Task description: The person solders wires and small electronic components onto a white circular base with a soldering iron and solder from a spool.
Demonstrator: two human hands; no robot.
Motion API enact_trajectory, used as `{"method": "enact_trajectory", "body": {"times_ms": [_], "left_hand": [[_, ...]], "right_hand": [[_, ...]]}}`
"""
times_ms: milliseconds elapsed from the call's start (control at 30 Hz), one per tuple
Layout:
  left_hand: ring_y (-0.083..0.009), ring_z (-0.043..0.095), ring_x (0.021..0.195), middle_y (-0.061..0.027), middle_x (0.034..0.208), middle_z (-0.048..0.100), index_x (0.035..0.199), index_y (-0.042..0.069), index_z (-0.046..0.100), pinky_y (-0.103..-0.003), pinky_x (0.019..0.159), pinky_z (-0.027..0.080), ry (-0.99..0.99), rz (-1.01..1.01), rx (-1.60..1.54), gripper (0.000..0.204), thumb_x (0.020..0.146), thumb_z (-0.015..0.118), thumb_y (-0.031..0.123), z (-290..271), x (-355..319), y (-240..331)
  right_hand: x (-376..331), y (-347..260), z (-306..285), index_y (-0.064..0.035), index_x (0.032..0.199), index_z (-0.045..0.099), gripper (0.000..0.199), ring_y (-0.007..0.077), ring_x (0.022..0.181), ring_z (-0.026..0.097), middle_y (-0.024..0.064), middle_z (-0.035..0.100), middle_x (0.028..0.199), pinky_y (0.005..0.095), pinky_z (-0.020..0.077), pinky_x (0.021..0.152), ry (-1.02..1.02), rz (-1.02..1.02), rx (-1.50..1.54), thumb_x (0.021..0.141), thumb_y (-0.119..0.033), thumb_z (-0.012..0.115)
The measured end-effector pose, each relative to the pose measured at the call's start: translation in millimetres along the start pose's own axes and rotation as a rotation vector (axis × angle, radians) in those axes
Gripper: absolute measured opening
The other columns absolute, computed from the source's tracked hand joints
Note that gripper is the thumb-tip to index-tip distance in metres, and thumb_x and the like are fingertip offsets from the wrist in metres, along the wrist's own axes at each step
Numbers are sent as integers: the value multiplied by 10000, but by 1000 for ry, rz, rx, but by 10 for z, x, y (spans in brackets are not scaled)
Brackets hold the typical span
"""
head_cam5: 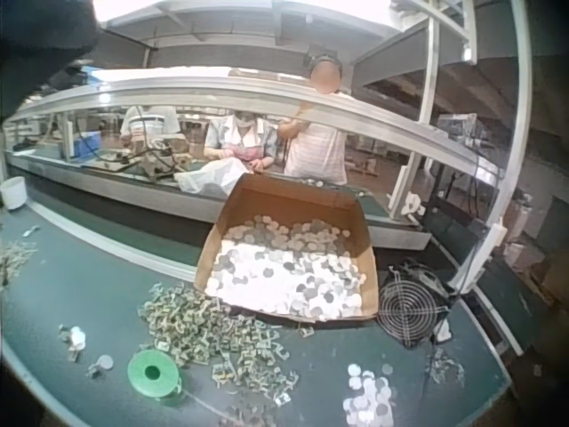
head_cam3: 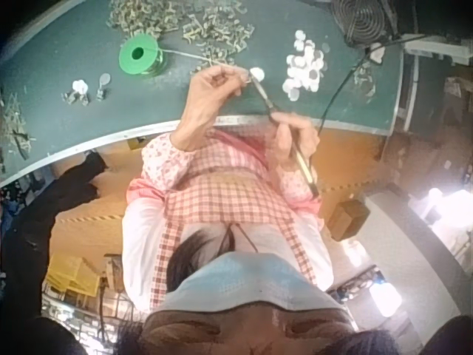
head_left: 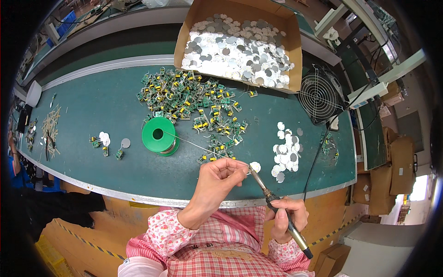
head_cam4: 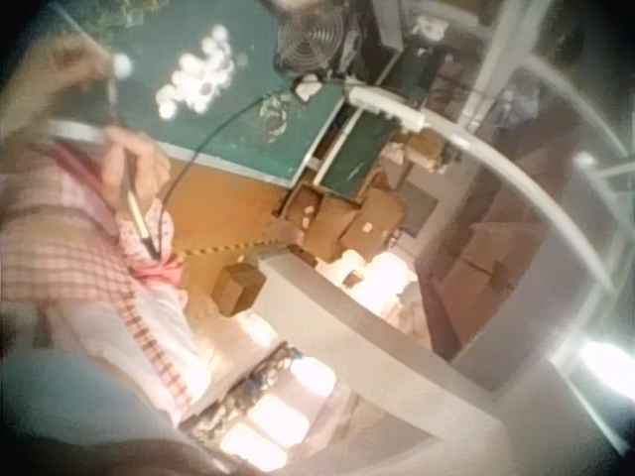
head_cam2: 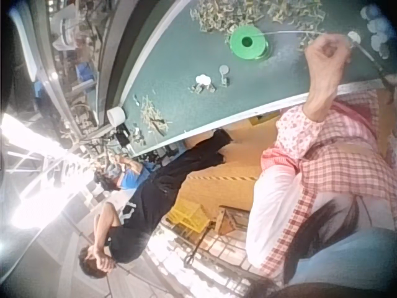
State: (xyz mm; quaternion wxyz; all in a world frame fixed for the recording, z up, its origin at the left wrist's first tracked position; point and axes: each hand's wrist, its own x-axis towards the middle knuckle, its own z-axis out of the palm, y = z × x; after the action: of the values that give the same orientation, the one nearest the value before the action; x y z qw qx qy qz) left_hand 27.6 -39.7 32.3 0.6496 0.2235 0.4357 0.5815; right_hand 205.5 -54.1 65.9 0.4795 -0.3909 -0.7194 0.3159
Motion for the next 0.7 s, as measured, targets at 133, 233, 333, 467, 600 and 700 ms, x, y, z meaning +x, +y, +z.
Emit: {"method": "enact_trajectory", "body": {"times_ms": [133,233,333,467,600,700], "left_hand": [[-103,592,769,-66,878,655,932,-19,649,-235,654,473,-13,23,-10,112,837,650,39,-14,-25,1],[-105,592,768,-65,862,654,930,-21,648,-238,661,473,25,-19,6,114,834,652,40,-16,-24,10],[-103,585,747,-62,837,651,921,-19,650,-236,661,466,-2,-17,-6,110,831,656,45,-26,-31,10],[-98,573,716,-59,818,649,912,-15,652,-228,654,456,-2,-37,-18,107,835,661,60,-23,-26,35],[-96,564,695,-57,813,646,905,-9,656,-226,654,452,-15,-63,-21,101,843,659,70,-2,-81,3],[-101,578,721,-54,835,644,937,-12,639,-228,675,466,-78,-100,13,118,857,651,75,7,-121,-3]], "right_hand": [[-40,-18,3,28,883,582,161,126,418,562,41,549,501,236,434,401,-1,25,-19,852,-121,530],[-52,-68,62,27,883,582,177,119,418,558,48,551,502,230,431,408,29,75,-24,862,-140,527],[-94,-113,102,51,899,558,242,124,434,564,112,586,587,229,428,413,191,218,134,878,-187,517],[-121,-42,61,47,976,546,239,144,523,610,154,627,703,244,481,483,292,180,195,891,-176,532],[25,80,258,4,1084,556,234,140,797,645,126,659,944,248,519,687,194,295,35,856,5,608],[75,130,333,-5,1082,517,282,117,825,623,122,652,1009,248,509,732,157,323,142,831,39,638]]}}
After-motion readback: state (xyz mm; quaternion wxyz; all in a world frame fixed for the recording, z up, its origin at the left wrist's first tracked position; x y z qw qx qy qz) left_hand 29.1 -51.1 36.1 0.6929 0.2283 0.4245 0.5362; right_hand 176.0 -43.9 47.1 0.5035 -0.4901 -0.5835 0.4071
